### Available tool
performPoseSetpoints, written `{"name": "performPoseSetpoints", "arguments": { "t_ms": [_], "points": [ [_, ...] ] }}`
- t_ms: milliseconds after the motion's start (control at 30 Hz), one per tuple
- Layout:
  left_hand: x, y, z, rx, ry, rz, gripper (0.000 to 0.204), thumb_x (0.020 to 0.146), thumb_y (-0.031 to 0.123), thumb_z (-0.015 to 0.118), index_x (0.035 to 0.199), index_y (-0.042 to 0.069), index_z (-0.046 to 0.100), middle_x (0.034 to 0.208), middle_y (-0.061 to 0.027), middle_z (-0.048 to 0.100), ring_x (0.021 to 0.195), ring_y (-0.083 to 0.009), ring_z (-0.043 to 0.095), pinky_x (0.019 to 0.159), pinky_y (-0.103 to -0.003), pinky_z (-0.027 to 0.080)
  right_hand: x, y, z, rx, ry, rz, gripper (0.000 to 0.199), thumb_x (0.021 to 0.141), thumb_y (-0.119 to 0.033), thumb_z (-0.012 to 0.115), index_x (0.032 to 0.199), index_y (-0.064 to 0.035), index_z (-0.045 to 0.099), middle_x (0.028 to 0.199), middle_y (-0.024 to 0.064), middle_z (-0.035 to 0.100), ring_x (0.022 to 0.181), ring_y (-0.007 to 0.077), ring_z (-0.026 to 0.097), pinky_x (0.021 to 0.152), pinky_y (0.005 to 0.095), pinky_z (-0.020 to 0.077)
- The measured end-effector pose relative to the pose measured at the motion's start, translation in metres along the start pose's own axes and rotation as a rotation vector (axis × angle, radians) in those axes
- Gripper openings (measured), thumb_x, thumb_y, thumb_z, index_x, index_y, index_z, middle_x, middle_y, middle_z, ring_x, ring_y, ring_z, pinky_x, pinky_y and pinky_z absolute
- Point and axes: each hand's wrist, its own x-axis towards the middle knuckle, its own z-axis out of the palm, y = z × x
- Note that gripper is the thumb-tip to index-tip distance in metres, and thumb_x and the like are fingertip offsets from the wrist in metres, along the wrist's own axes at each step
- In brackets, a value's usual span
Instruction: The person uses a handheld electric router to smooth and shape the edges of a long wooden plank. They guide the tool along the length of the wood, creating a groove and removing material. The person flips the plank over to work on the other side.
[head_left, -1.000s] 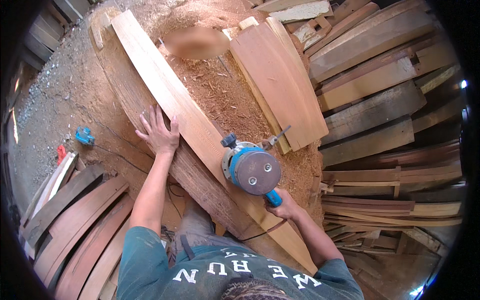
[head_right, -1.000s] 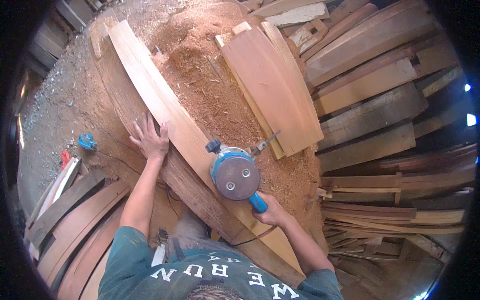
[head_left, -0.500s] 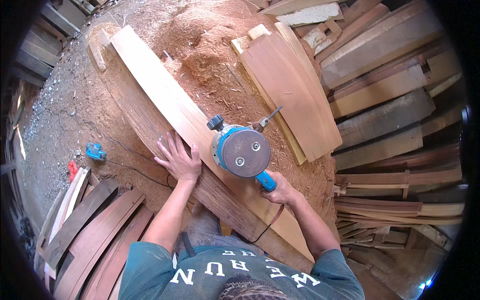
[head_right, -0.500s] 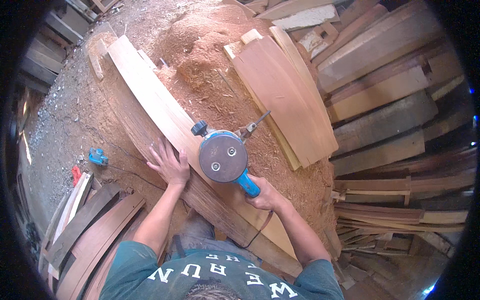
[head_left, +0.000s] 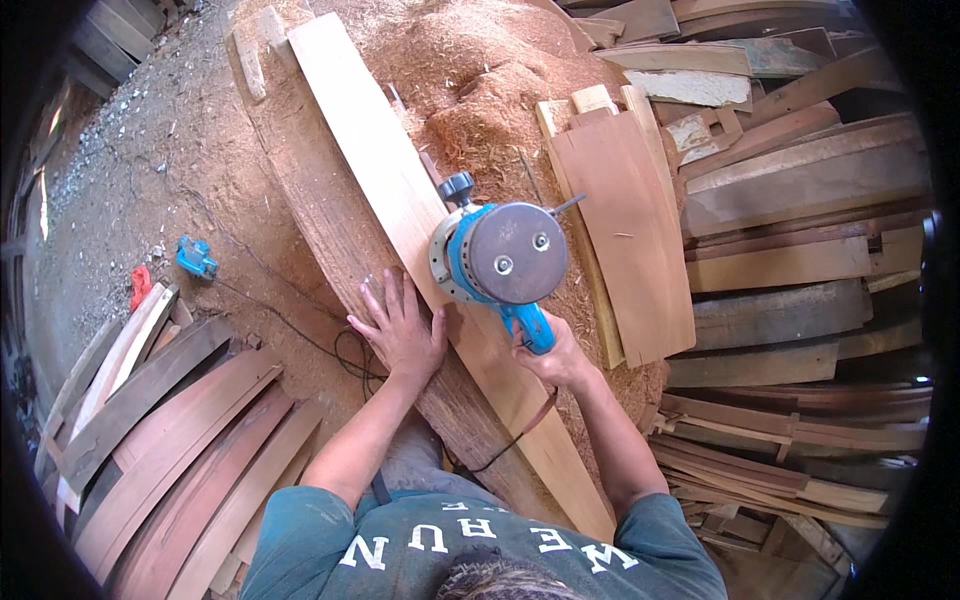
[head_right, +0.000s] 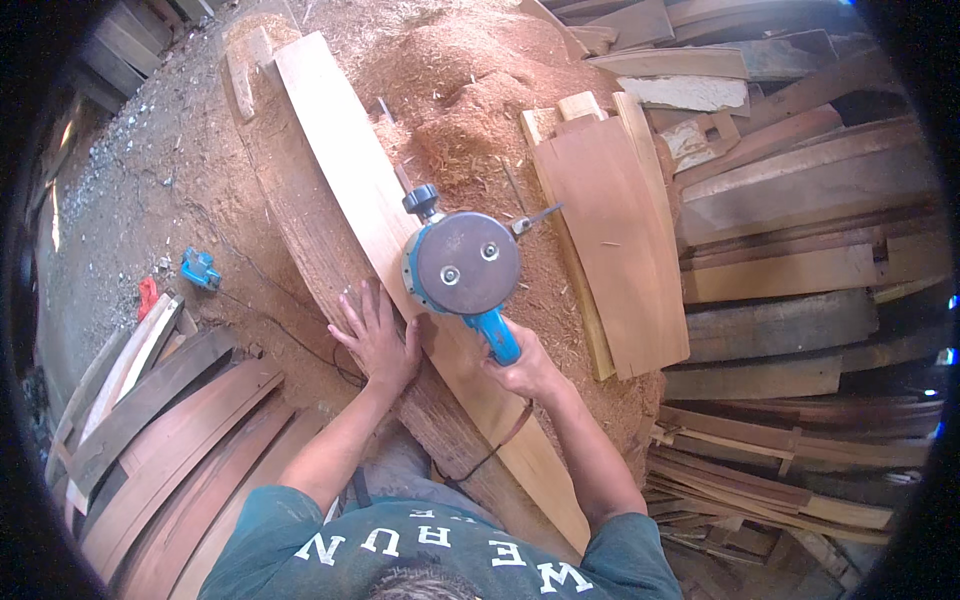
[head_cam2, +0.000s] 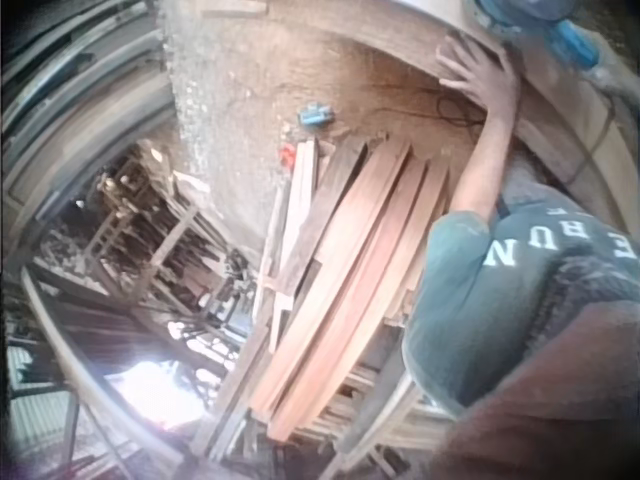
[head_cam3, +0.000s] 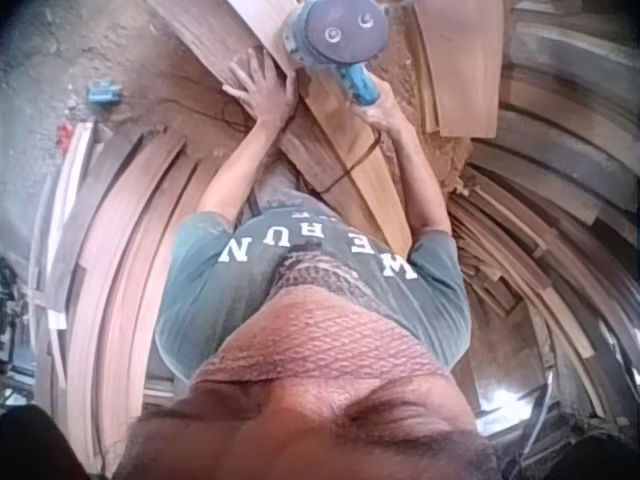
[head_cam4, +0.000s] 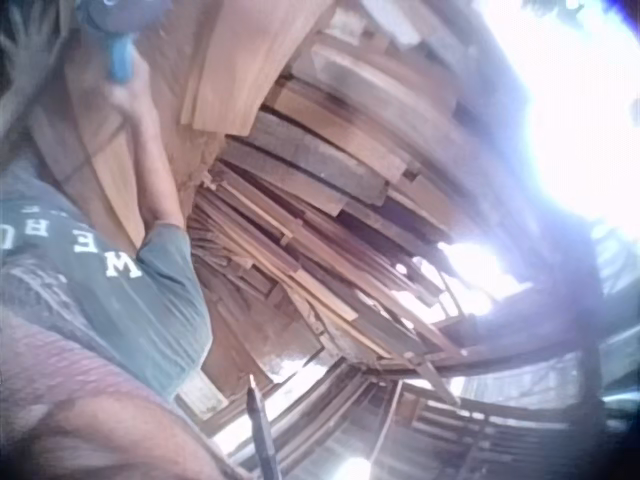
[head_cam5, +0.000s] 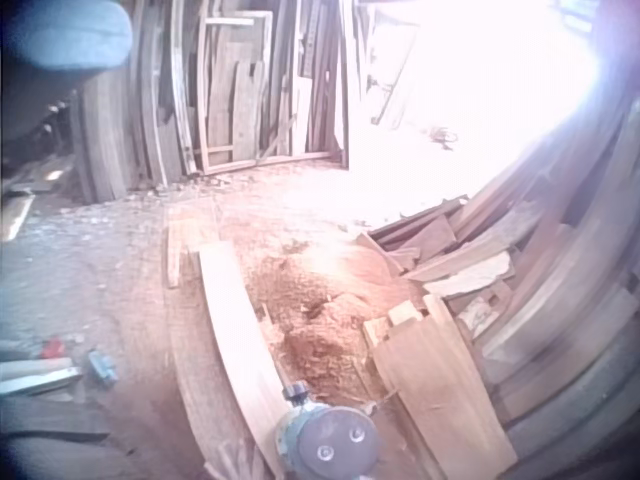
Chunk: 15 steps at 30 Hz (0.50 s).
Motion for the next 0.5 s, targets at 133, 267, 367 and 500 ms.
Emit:
{"name": "performPoseSetpoints", "arguments": {
  "t_ms": [133,267,367,500],
  "points": [
    [0.003,-0.002,-0.005,0.011,-0.040,0.000,0.083,0.100,0.054,0.052,0.165,0.008,0.029,0.177,-0.0109,0.008,0.159,-0.0506,-0.006,0.114,-0.083,-0.003,0.020,0.003,0.004,0.023,-0.001,-0.030,0.026,0.079,0.000,0.072,0.101,-0.0078,0.061,0.087,-0.0041,0.059,0.081,0.0074,0.056,0.075,0.0285,0.0486],
    [0.002,0.002,-0.007,0.023,-0.026,0.005,0.080,0.102,0.054,0.045,0.164,0.006,0.030,0.176,-0.0143,0.015,0.159,-0.0513,0.000,0.114,-0.081,-0.004,0.033,-0.010,0.007,0.013,0.021,-0.050,0.027,0.078,0.001,0.073,0.100,-0.0084,0.061,0.086,-0.0054,0.057,0.080,0.0063,0.054,0.073,0.0274,0.0473],
    [0.001,-0.001,-0.001,0.017,0.019,0.031,0.079,0.102,0.055,0.043,0.164,0.006,0.031,0.176,-0.0148,0.015,0.159,-0.0510,-0.001,0.114,-0.081,-0.005,0.041,-0.007,0.010,0.059,0.003,-0.081,0.026,0.079,0.001,0.072,0.101,-0.0085,0.062,0.087,-0.0058,0.057,0.080,0.0060,0.054,0.073,0.0270,0.0470],
    [-0.001,-0.003,0.002,-0.002,0.038,0.044,0.080,0.102,0.055,0.043,0.164,0.006,0.031,0.175,-0.0150,0.016,0.160,-0.0501,-0.002,0.114,-0.081,-0.007,0.054,-0.021,0.008,0.038,-0.015,-0.046,0.026,0.081,-0.004,0.070,0.104,-0.0079,0.060,0.087,-0.0051,0.056,0.082,0.0070,0.054,0.076,0.0283,0.0486]
  ]
}}
